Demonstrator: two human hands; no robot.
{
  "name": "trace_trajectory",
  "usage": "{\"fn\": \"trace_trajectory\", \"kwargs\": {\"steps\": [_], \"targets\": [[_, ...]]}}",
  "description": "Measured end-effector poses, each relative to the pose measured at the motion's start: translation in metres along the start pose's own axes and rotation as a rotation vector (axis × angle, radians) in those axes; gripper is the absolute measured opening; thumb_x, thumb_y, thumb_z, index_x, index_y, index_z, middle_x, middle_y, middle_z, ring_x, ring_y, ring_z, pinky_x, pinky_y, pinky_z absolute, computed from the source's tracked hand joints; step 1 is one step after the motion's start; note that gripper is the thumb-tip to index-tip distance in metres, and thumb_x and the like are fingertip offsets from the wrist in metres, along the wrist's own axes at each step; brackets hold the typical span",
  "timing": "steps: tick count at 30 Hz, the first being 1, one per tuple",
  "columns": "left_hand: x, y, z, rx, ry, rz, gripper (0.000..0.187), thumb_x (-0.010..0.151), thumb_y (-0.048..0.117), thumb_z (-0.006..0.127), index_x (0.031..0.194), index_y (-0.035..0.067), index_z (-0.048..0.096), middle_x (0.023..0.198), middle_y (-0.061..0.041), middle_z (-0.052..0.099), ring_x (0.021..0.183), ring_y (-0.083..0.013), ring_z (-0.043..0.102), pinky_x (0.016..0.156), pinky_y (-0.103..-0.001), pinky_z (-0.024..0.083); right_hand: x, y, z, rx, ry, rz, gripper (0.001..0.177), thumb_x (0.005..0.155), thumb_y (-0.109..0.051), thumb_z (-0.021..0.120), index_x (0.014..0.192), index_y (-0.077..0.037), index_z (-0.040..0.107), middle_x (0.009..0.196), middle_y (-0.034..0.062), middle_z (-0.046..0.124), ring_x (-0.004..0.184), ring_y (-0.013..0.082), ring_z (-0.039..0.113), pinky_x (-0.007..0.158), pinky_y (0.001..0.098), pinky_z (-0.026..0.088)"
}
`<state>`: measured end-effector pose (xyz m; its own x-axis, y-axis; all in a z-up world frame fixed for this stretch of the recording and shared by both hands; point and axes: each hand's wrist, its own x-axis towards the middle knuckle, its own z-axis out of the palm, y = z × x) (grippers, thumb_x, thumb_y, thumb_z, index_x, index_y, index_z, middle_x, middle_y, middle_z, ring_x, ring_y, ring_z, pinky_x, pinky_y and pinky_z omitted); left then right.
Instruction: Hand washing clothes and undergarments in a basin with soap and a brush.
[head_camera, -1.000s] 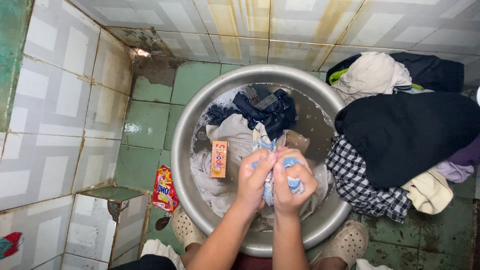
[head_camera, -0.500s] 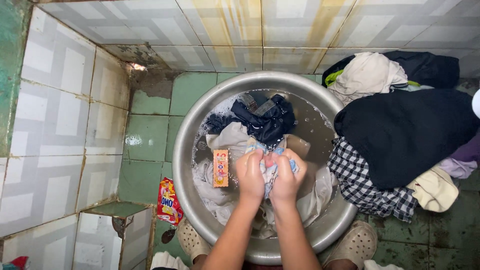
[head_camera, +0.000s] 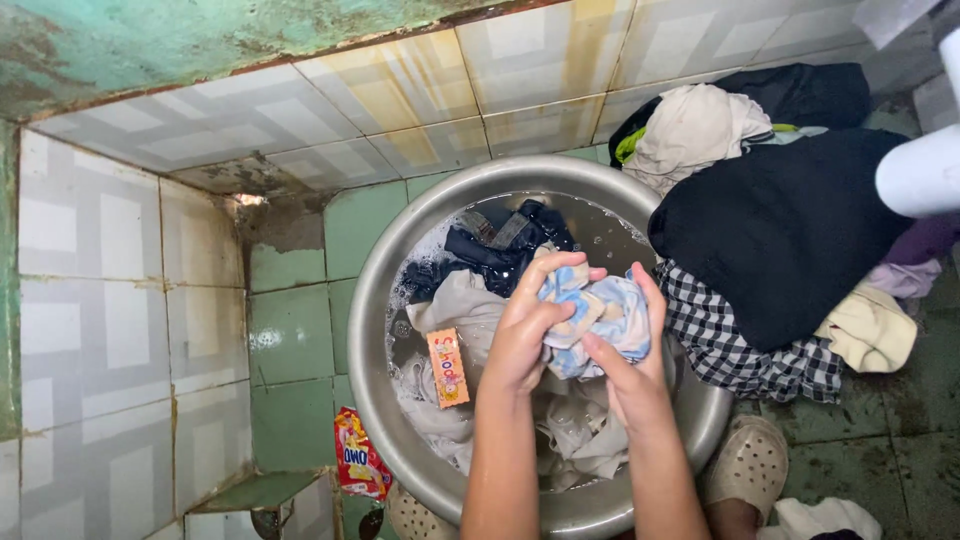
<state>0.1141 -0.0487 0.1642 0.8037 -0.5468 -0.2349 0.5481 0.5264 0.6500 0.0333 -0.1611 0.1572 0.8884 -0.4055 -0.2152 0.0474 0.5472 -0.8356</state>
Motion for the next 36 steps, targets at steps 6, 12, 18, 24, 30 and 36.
{"fn": "trace_trajectory", "kwargs": {"steps": [6,12,18,24,30,36], "targets": [[0.017,-0.019,0.044,0.108,-0.265,0.037,0.071,0.089,-0.003,0.059,0.157,0.008,0.040,0.160,-0.018,0.045,0.146,-0.0239,0.046,0.122,-0.035,0.036,-0.013,-0.021,-0.045,-0.039,0.245,-0.242,0.076,0.081,0.014,0.056,0.152,-0.007,0.039,0.146,0.0113,0.049,0.132,0.0237,0.054,0.113,0.0385,0.047],[0.024,-0.046,0.090,0.576,-0.393,0.252,0.070,0.104,0.014,0.069,0.163,0.005,0.034,0.161,-0.016,0.041,0.150,-0.0249,0.042,0.131,-0.036,0.032,-0.026,-0.089,-0.071,-0.134,0.363,-0.495,0.079,0.085,0.014,0.049,0.159,-0.008,0.035,0.138,0.0118,0.048,0.127,0.0245,0.052,0.120,0.0379,0.047],[0.039,-0.061,0.138,0.544,-0.397,0.124,0.081,0.091,0.020,0.073,0.162,0.016,0.035,0.164,-0.014,0.042,0.129,-0.0264,0.059,0.095,-0.041,0.051,0.001,-0.155,-0.093,0.052,0.253,-0.653,0.076,0.087,0.003,0.045,0.161,-0.008,0.033,0.154,0.0206,0.048,0.139,0.0322,0.054,0.119,0.0461,0.045],[0.086,-0.141,0.158,1.168,-0.197,0.488,0.068,0.092,0.024,0.068,0.154,0.035,0.043,0.162,-0.017,0.047,0.137,-0.0377,0.054,0.108,-0.048,0.046,0.064,-0.131,-0.161,0.329,0.484,-0.611,0.066,0.094,0.012,0.052,0.157,0.010,0.033,0.158,0.0325,0.045,0.143,0.0449,0.053,0.120,0.0539,0.052],[0.078,-0.179,0.120,1.428,-0.080,0.699,0.062,0.098,0.027,0.061,0.149,0.053,0.037,0.161,-0.020,0.043,0.147,-0.0440,0.045,0.116,-0.057,0.039,0.055,-0.021,-0.272,-0.180,0.564,-0.722,0.066,0.117,0.006,0.056,0.171,-0.005,0.021,0.169,0.0284,0.040,0.146,0.0380,0.049,0.123,0.0512,0.049],[0.070,-0.175,0.113,1.471,-0.043,0.657,0.062,0.100,0.029,0.059,0.150,0.054,0.032,0.160,-0.018,0.041,0.144,-0.0437,0.044,0.117,-0.056,0.037,0.050,-0.051,-0.249,-0.199,0.720,-0.790,0.052,0.105,0.008,0.065,0.146,0.005,0.033,0.153,0.0316,0.050,0.135,0.0380,0.063,0.113,0.0500,0.055]]}}
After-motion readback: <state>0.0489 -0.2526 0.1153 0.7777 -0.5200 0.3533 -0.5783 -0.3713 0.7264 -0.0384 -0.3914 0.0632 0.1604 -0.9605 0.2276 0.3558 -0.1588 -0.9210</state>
